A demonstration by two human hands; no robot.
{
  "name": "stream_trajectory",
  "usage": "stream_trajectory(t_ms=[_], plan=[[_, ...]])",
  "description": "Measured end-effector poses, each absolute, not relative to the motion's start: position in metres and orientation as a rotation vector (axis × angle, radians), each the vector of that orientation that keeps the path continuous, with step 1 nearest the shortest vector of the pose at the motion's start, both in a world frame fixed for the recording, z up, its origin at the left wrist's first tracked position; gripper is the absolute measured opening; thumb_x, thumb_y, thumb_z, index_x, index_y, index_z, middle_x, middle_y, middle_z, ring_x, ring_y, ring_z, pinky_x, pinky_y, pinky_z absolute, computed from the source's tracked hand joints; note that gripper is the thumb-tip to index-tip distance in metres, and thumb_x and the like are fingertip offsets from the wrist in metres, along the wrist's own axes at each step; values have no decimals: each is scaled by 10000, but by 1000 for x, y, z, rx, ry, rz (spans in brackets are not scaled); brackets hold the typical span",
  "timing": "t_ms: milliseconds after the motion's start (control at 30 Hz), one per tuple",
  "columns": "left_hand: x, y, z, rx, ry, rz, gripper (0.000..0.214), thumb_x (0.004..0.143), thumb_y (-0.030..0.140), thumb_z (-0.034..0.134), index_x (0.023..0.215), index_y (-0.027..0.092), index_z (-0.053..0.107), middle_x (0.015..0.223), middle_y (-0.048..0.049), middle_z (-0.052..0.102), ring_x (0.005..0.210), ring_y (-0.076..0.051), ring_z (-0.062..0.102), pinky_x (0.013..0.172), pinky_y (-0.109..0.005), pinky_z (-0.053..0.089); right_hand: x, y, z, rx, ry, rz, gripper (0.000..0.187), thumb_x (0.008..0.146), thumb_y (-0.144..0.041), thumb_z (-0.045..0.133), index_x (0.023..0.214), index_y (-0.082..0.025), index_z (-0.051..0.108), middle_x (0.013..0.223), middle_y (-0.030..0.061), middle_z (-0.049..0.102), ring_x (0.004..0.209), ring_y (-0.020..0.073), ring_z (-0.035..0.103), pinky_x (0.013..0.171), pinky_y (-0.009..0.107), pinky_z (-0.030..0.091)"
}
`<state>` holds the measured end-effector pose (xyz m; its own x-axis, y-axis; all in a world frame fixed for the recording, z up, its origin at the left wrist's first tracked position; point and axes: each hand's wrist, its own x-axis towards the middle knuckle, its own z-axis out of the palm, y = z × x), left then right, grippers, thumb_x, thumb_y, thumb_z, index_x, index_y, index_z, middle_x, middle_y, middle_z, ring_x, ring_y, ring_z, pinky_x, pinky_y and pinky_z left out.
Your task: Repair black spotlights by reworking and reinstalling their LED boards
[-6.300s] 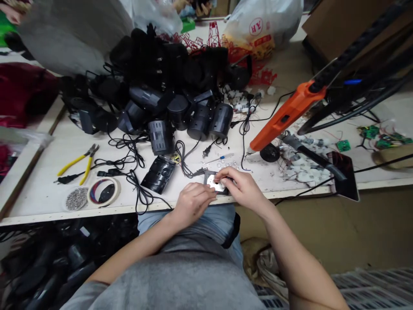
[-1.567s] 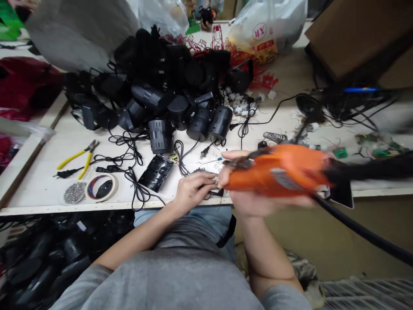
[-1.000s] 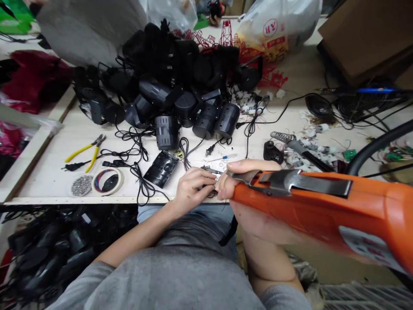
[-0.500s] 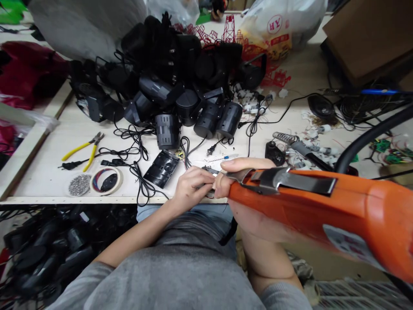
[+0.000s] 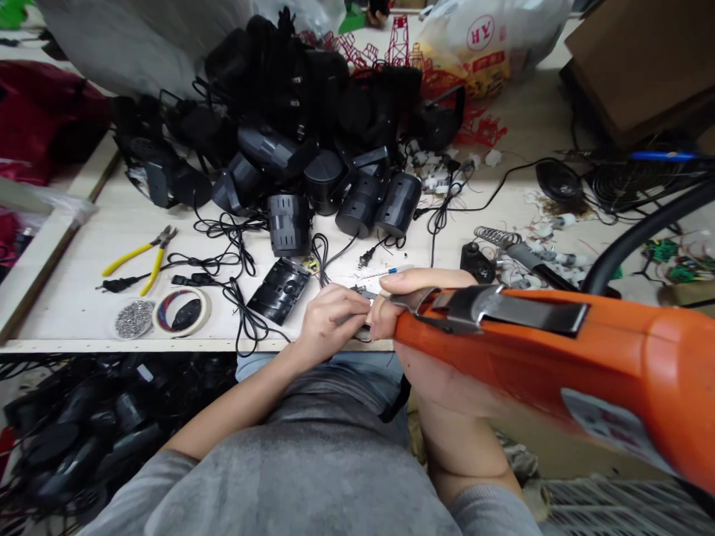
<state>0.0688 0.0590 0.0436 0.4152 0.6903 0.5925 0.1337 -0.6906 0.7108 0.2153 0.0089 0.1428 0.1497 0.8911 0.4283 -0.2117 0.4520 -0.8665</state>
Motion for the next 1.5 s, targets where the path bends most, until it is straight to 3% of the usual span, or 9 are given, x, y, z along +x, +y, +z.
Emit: stream_trajectory(t_ms=[267, 400, 533, 767, 1000, 1133, 1367, 1500], plan=[[70, 59, 43, 2063, 747, 1282, 85, 904, 170, 708, 824, 190, 728, 852, -28, 772, 803, -156, 684, 782, -315, 523, 216, 15, 140, -710, -1131, 927, 502, 964, -624, 473, 1125, -231, 740, 694, 44, 689, 582, 221, 625, 579, 397, 530], [73, 56, 38, 2048, 821, 1174, 46, 869, 165, 746, 904, 183, 722, 918, -36, 773, 865, -172, 683, 827, -330, 518, 215, 24, 128, -686, -1087, 923, 614, 878, -742, 512, 1102, -221, 746, 690, 44, 676, 556, 205, 606, 527, 369, 513], [75, 54, 37, 2051, 950, 887, 439, 719, 196, 884, 1112, 191, 688, 1116, -64, 745, 1047, -247, 655, 931, -399, 508, 216, 37, 114, -666, -1036, 953, 816, 746, -905, 494, 1070, -203, 754, 640, 42, 646, 524, 202, 587, 460, 347, 485], [76, 54, 40, 2054, 973, 750, 388, 716, 250, 898, 1047, 200, 702, 1158, -72, 712, 1077, -273, 616, 959, -426, 503, 220, 51, 101, -561, -963, 1035, 854, 677, -969, 465, 995, -232, 756, 865, 88, 736, 483, 188, 588, 391, 356, 477], [74, 55, 37, 2056, 925, 796, 335, 742, 263, 875, 1012, 197, 688, 1152, -73, 699, 1060, -260, 612, 944, -404, 486, 220, 48, 92, -628, -1039, 1017, 823, 737, -933, 451, 1045, -227, 742, 735, 67, 679, 484, 198, 543, 435, 368, 456], [74, 55, 34, 2048, 892, 852, 336, 746, 193, 845, 1031, 193, 666, 1095, -63, 695, 1011, -237, 619, 894, -375, 478, 219, 45, 94, -665, -1108, 1064, 835, 693, -948, 490, 1079, -252, 741, 697, 52, 645, 515, 213, 534, 498, 389, 471], [76, 53, 29, 2045, 898, 873, 313, 795, 216, 796, 1069, 197, 647, 1023, -61, 678, 1013, -242, 620, 892, -375, 475, 208, 39, 101, -703, -1141, 948, 936, 739, -978, 280, 1052, -248, 774, 616, 41, 591, 490, 203, 512, 438, 357, 431], [76, 54, 30, 2038, 919, 826, 393, 760, 202, 824, 1106, 205, 637, 1081, -60, 676, 1019, -240, 616, 896, -376, 488, 203, 43, 98, -731, -1139, 966, 955, 707, -1000, 276, 1005, -251, 789, 587, 35, 584, 459, 197, 507, 407, 352, 426]])
